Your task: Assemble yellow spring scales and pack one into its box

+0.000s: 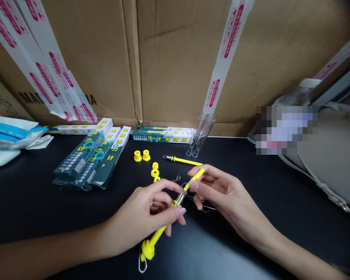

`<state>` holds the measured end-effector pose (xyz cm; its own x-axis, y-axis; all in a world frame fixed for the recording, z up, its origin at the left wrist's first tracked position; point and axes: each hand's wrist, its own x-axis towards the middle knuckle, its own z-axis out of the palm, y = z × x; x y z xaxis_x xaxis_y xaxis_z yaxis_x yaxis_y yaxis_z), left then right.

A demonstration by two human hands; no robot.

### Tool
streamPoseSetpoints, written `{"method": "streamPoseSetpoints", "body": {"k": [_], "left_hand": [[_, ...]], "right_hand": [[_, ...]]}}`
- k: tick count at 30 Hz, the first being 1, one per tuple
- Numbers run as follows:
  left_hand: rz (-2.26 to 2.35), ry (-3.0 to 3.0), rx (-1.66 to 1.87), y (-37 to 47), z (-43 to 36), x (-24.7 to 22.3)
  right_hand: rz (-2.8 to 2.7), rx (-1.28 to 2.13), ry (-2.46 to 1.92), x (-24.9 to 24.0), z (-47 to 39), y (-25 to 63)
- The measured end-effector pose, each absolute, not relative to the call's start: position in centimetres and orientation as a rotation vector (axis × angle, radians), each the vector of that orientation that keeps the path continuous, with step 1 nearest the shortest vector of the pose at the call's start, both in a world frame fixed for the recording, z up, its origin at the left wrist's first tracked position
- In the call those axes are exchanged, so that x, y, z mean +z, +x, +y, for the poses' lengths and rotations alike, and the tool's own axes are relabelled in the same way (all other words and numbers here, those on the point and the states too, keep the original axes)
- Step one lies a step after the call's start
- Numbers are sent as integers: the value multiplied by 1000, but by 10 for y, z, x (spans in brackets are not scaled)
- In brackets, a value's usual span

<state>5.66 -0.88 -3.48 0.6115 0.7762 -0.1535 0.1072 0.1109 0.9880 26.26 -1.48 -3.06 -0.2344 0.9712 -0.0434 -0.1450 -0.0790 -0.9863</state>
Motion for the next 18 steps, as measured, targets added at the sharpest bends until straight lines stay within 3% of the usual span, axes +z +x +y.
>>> {"method": "streamPoseSetpoints", "body": {"k": [18], "left_hand": [[831, 1407, 625, 56, -11, -35]], "right_hand": [[-1337, 1489, -1034, -27, -13, 259]]}}
